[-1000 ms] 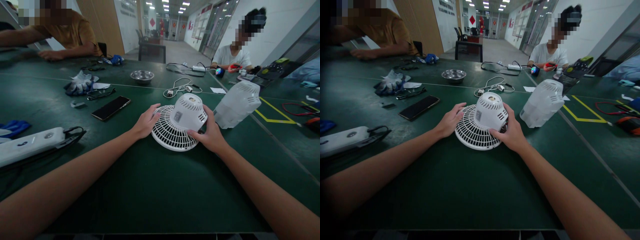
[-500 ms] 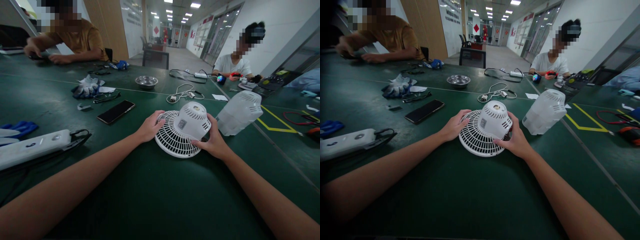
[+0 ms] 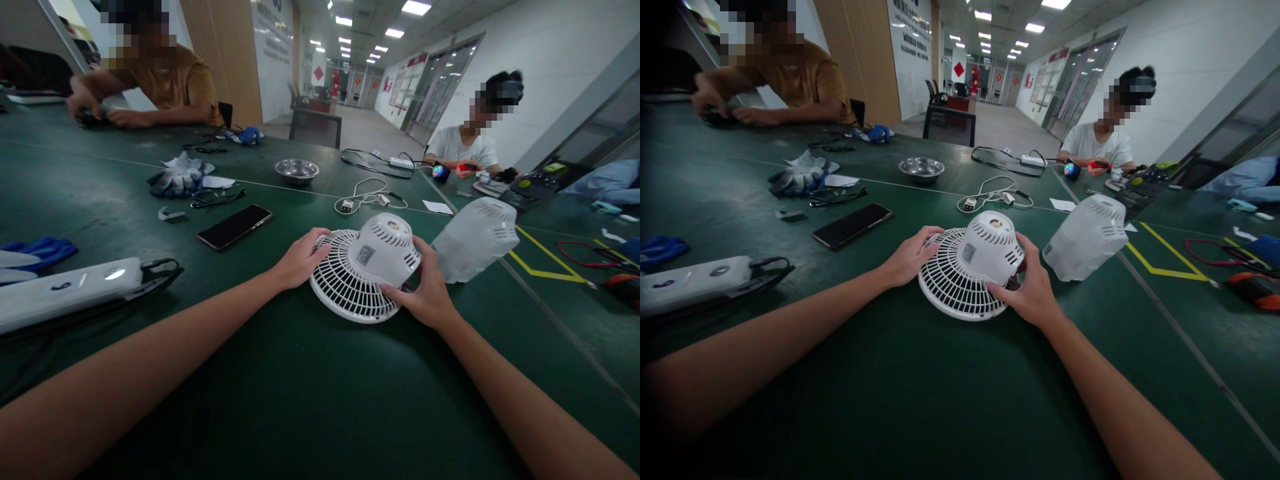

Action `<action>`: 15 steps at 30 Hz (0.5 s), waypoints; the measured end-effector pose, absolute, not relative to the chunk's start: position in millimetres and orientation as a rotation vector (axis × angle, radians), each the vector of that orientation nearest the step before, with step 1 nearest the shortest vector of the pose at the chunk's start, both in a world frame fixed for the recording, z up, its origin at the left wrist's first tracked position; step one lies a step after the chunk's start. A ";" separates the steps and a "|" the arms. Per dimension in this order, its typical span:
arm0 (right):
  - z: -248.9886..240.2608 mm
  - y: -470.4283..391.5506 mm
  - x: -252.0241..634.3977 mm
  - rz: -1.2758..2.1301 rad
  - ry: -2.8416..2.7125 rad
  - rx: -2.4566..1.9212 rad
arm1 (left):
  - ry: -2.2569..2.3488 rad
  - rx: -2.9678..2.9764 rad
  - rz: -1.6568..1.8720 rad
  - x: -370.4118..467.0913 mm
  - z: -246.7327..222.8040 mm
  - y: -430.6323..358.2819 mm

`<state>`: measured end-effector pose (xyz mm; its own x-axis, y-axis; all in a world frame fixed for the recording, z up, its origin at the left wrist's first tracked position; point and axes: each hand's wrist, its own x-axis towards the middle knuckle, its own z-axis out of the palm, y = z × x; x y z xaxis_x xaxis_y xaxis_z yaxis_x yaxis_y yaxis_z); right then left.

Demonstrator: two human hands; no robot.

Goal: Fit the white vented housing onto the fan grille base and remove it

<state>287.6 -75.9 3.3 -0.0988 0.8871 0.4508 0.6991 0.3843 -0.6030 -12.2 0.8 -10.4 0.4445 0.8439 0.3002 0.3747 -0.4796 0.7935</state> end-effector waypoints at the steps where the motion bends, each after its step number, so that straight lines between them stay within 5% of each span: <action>1: 4.0 -76.4 286.7 0.318 -1.830 -1.373 | 1.000 2.005 0.940 -12.9 -11.0 1.2; 9: 10.6 -83.7 274.9 0.614 -1.506 -1.228 | 0.844 1.617 1.211 -17.1 -25.4 21.5; 15: 3.2 -93.8 254.9 1.135 -1.339 -1.048 | 0.649 1.623 1.141 -10.5 -27.1 17.6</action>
